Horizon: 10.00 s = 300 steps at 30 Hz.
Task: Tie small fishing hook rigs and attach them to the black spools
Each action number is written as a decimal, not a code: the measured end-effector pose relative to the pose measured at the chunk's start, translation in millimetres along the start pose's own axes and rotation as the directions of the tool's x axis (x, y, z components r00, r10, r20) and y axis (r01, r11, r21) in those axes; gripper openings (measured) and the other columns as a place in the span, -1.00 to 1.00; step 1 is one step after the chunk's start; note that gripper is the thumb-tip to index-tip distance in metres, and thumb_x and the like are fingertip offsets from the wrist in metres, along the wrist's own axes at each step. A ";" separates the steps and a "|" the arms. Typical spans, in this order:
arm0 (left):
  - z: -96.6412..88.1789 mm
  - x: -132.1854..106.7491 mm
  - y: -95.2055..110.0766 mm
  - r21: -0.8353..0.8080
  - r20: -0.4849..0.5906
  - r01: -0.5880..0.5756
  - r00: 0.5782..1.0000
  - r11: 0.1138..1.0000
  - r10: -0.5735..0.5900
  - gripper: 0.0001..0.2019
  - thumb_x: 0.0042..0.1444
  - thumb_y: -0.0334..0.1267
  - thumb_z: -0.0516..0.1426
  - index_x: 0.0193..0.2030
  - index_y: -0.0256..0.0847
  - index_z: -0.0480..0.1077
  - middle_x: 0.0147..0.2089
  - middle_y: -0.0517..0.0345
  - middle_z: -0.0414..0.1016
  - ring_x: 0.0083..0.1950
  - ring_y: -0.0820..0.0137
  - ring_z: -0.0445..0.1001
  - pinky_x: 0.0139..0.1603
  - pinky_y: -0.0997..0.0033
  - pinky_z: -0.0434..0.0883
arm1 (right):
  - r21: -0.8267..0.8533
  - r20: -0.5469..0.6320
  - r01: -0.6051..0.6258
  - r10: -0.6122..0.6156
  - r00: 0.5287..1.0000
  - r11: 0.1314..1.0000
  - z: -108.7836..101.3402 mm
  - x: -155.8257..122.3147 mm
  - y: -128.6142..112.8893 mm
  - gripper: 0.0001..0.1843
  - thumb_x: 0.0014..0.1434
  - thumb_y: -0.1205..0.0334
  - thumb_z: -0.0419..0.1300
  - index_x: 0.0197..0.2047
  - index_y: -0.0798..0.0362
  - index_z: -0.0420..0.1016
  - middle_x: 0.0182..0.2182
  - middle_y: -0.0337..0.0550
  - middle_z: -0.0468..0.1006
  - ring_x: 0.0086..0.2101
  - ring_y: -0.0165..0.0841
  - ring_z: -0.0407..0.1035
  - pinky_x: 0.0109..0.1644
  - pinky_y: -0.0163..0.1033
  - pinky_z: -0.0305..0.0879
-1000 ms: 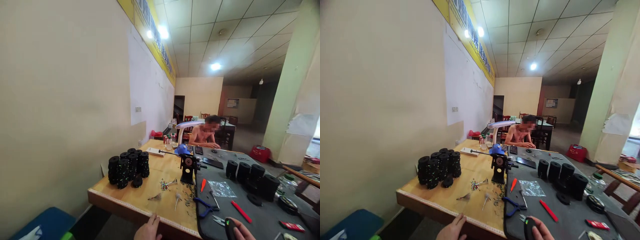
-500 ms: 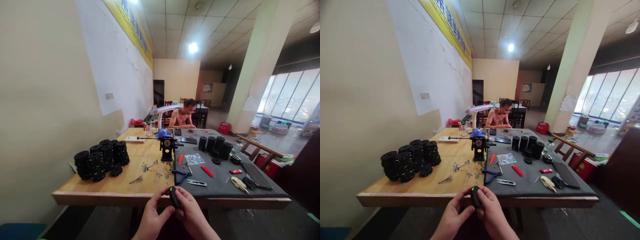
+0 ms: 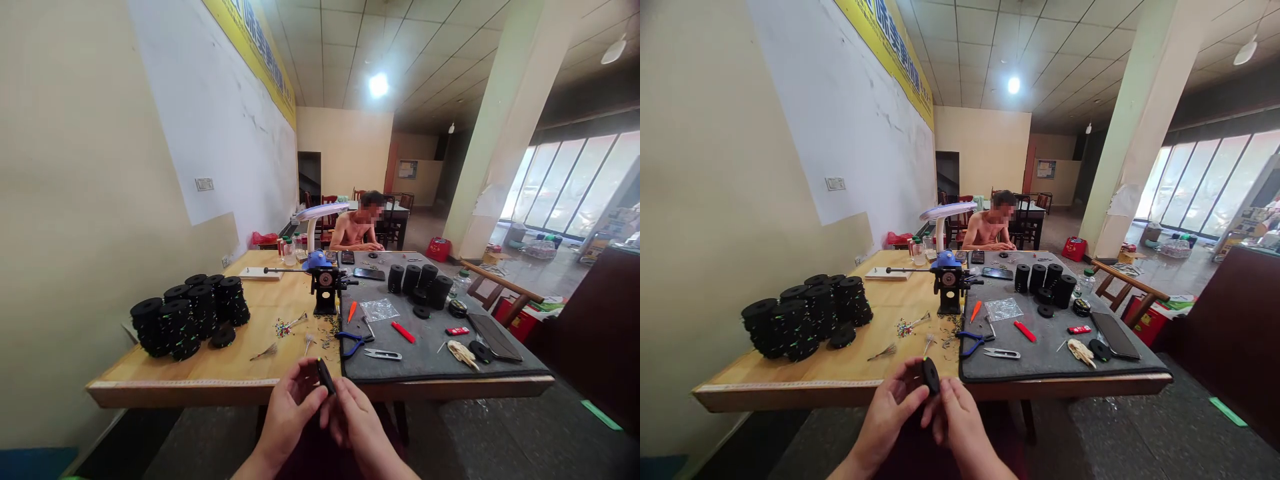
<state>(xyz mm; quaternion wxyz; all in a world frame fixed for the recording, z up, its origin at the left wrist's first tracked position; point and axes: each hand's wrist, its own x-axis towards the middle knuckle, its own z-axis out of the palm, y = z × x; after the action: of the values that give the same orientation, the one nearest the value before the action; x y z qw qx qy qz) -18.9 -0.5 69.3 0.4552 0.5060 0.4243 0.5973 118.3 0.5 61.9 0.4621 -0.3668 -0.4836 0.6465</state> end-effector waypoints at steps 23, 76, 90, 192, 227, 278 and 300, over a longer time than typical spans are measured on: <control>1.5 6.8 18.1 -0.194 0.579 0.347 0.795 0.918 -0.178 -0.47 -0.20 -0.14 0.38 -0.03 -0.21 0.44 -0.12 0.00 0.51 -0.09 0.23 0.41 -0.12 0.32 0.30 | -0.198 0.045 0.209 -0.204 0.978 0.958 -51.8 12.5 -2.4 -0.57 0.14 -0.20 0.10 -0.41 0.04 0.27 -0.65 -0.43 0.08 -0.61 -0.50 -0.09 -0.54 -0.37 -0.10; -9.2 2.6 -6.6 -0.185 0.635 0.262 0.767 0.947 -0.088 -0.43 -0.25 -0.08 0.38 -0.04 -0.19 0.43 -0.06 -0.01 0.43 -0.01 0.19 0.33 -0.02 0.33 0.26 | -0.465 -0.187 0.250 -0.370 0.910 0.849 -70.1 -11.5 25.4 -0.61 0.16 -0.08 0.13 -0.50 0.06 0.28 -0.59 -0.34 0.18 -0.52 -0.43 0.05 -0.43 -0.33 0.02; -19.2 6.9 -19.7 -0.062 0.589 0.179 0.801 0.982 -0.109 -0.44 -0.15 -0.06 0.33 0.02 -0.18 0.39 0.00 -0.04 0.40 0.07 0.09 0.31 0.05 0.20 0.26 | -0.554 -0.263 0.243 -0.445 0.856 0.796 -80.4 -19.0 20.7 -0.60 0.17 -0.08 0.12 -0.50 0.07 0.34 -0.62 -0.33 0.21 -0.56 -0.44 0.05 -0.48 -0.33 0.01; 13.8 -3.5 -16.5 -0.242 0.485 0.613 0.748 0.752 -0.454 -0.85 -0.14 -0.24 0.23 -0.46 -0.25 0.38 -0.51 0.27 0.31 -0.48 0.51 0.23 -0.45 0.55 0.18 | -0.497 0.156 0.274 -0.226 0.962 0.823 -68.0 -18.4 2.1 -0.78 0.14 0.15 0.18 -0.20 0.09 0.49 -0.40 -0.20 0.50 -0.39 -0.39 0.31 -0.27 -0.32 0.24; 30.1 -0.6 -33.7 -0.063 0.399 0.598 0.749 0.799 -0.529 -0.85 -0.11 -0.28 0.23 -0.46 -0.20 0.31 -0.44 0.28 0.33 -0.36 0.42 0.30 -0.27 0.38 0.37 | -0.845 0.236 0.307 -0.209 0.949 0.439 -66.7 -20.1 -5.7 -0.89 0.11 0.36 0.21 -0.27 0.01 0.51 -0.41 -0.27 0.54 -0.39 -0.41 0.36 -0.34 -0.37 0.14; 24.7 -7.7 -42.2 -0.301 0.508 0.593 0.763 0.747 -0.400 -0.68 -0.05 -0.32 0.31 -0.12 -0.22 0.42 -0.08 0.01 0.52 -0.10 0.28 0.48 -0.01 0.24 0.35 | -0.235 -0.115 0.120 -0.151 0.982 0.965 -60.9 -13.1 18.4 -0.72 0.14 0.05 0.18 -0.45 0.07 0.31 -0.35 -0.15 0.56 -0.56 -0.46 0.40 -0.47 -0.33 0.38; 26.8 -4.8 -39.7 -0.155 0.376 0.594 0.774 0.789 -0.509 -0.67 -0.10 -0.33 0.31 -0.16 -0.20 0.39 -0.16 0.05 0.55 -0.16 0.27 0.49 -0.08 0.25 0.35 | -0.306 -0.144 0.140 -0.192 0.971 0.942 -59.6 -16.3 18.9 -0.69 0.10 -0.01 0.21 -0.46 0.05 0.32 -0.39 -0.16 0.57 -0.58 -0.43 0.41 -0.50 -0.32 0.39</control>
<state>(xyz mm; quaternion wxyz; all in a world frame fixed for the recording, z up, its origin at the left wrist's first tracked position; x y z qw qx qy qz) 12.5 5.1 33.3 0.7363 0.3805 0.3929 0.3984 173.5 0.1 28.5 0.4957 -0.4435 -0.5618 0.4919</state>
